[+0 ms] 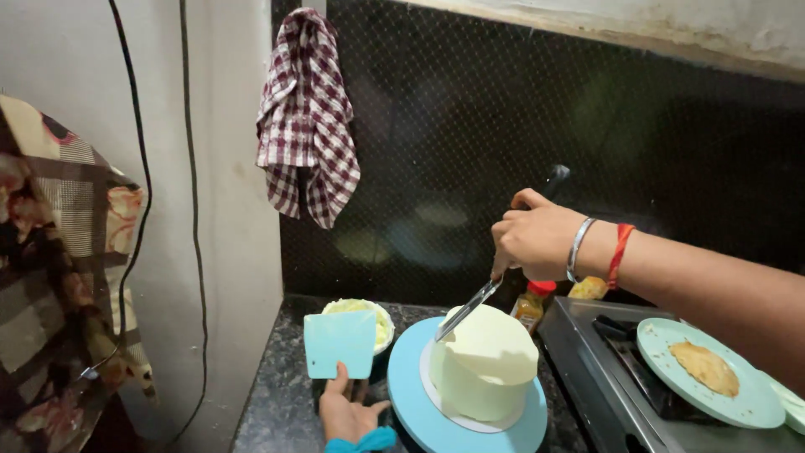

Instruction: The person applies frosting to a cake on a rotating stand using a knife and smooths the sides and top with a plastic scraper.

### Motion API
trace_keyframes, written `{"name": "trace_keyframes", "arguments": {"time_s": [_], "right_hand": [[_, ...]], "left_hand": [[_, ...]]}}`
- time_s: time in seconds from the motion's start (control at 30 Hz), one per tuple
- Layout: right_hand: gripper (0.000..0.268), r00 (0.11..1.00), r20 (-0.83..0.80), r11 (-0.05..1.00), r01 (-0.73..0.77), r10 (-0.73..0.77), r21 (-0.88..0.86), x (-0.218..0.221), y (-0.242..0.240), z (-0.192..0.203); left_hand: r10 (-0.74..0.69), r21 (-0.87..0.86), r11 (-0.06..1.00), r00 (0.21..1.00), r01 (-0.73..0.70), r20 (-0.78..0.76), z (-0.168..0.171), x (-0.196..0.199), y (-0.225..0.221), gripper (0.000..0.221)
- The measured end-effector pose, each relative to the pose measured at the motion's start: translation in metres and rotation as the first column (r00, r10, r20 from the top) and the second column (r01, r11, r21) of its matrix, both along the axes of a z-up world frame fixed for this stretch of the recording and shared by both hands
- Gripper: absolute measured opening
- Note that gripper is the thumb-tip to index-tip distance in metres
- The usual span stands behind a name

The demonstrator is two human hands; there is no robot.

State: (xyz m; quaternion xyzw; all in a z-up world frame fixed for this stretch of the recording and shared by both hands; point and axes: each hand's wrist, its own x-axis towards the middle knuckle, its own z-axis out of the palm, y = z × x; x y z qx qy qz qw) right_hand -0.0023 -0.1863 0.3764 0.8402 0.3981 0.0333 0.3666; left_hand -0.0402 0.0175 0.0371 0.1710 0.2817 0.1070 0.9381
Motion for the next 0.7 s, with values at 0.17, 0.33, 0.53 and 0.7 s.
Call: {"name": "trace_keyframes", "arguments": {"time_s": [0.17, 0.33, 0.53, 0.7], "right_hand": [[0.046, 0.994, -0.032, 0.995, -0.100, 0.100, -0.008, -0.005, 0.001, -0.012], [0.039, 0.955, -0.024, 0.956, -0.294, 0.294, -0.003, 0.003, 0.009, -0.040], [0.020, 0.917, 0.084, 0.920, -0.388, 0.391, -0.050, 0.014, 0.028, -0.056], [0.017, 0.887, 0.114, 0.891, -0.432, 0.448, -0.137, 0.009, 0.035, -0.058]], "left_hand": [[-0.107, 0.014, 0.994, 0.993, 0.108, -0.051, -0.008, -0.002, -0.003, 0.063], [-0.218, -0.024, 0.976, 0.975, 0.217, -0.033, -0.010, -0.007, -0.012, 0.060], [-0.221, -0.016, 0.975, 0.972, 0.220, -0.075, 0.000, -0.006, -0.008, 0.058], [-0.236, -0.008, 0.972, 0.969, 0.236, -0.075, 0.002, -0.007, -0.007, 0.057]]}}
